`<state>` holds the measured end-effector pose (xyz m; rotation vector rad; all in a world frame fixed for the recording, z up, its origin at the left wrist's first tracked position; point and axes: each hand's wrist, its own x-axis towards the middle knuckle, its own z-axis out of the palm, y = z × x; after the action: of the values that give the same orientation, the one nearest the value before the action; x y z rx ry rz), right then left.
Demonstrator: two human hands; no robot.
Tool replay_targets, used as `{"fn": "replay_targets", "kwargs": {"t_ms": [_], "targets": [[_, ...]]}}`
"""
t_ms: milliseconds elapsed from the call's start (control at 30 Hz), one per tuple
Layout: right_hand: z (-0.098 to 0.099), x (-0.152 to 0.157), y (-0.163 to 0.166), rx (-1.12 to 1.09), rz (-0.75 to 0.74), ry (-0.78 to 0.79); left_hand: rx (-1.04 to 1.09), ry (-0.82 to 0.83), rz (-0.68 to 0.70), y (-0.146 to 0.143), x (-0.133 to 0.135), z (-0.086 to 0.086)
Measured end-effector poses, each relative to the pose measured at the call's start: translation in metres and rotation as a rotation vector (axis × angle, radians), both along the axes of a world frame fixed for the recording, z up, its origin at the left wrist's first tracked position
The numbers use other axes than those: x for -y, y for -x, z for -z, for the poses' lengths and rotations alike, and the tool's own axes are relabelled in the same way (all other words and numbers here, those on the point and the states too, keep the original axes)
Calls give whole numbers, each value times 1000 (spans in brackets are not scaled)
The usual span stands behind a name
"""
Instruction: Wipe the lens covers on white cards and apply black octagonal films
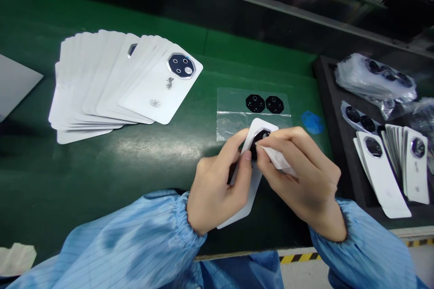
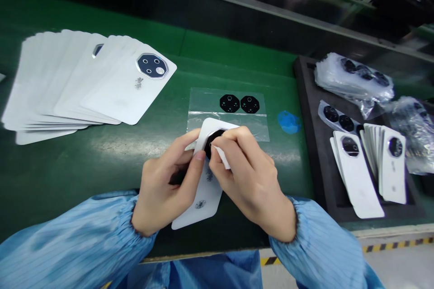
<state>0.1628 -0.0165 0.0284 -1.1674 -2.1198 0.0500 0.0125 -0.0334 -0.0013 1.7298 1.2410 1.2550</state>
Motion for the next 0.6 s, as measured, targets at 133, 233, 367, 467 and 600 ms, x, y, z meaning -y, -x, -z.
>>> {"fn": "replay_targets", "kwargs": {"t_ms": [133,233,367,467,600], "targets": [[0,1,0,12,-6,30,-2,5,-1,0,1,1],[0,1,0,5,-22,26,-9,-8,-2,0,1,1],[1,0,0,3,-2,20,-24,-4,-4,0,1,0],[0,1,0,-1,-1,34,-23,-4,-1,0,0,0],[-1,1,1,-2,-9,36,-25,-16,-9,-1,0,0]]}}
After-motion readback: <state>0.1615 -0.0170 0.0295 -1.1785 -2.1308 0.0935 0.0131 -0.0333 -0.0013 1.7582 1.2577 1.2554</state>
